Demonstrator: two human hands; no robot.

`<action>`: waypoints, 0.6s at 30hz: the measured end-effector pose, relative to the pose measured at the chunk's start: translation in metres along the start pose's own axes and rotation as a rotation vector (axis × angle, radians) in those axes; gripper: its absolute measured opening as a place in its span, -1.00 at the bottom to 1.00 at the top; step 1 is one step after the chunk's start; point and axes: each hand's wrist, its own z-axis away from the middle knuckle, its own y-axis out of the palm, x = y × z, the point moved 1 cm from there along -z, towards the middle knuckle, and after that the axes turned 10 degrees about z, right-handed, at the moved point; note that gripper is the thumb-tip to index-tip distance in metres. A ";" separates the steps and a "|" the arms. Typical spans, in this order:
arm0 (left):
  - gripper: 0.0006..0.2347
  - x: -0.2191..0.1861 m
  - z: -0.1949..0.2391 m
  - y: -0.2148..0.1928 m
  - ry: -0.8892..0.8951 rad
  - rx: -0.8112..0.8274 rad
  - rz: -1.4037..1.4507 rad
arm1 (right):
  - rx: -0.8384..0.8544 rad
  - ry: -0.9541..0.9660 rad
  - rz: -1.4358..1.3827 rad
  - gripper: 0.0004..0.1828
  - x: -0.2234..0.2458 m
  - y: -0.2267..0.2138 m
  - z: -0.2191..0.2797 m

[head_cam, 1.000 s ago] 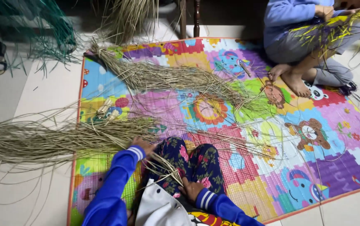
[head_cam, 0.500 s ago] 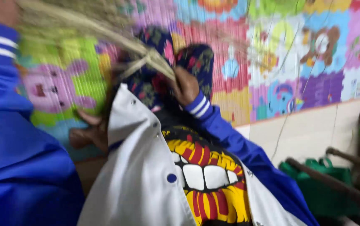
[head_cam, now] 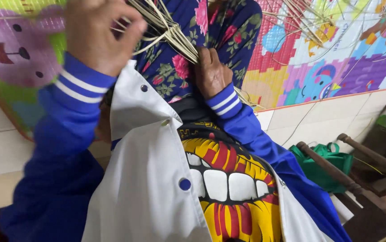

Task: A person is sitting on the floor weaving dried grass or straw into a structured object.

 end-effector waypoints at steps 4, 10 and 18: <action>-0.81 -0.016 0.007 0.029 -0.094 0.038 0.132 | 0.037 0.009 0.025 -0.51 0.003 -0.001 0.006; -0.71 -0.027 0.009 0.039 -0.225 -0.072 0.159 | 0.028 -0.035 -0.131 -0.29 0.010 -0.015 0.007; -0.87 -0.030 0.019 0.065 -0.221 -0.101 0.146 | 0.000 -0.101 -0.399 -0.29 0.012 -0.048 -0.005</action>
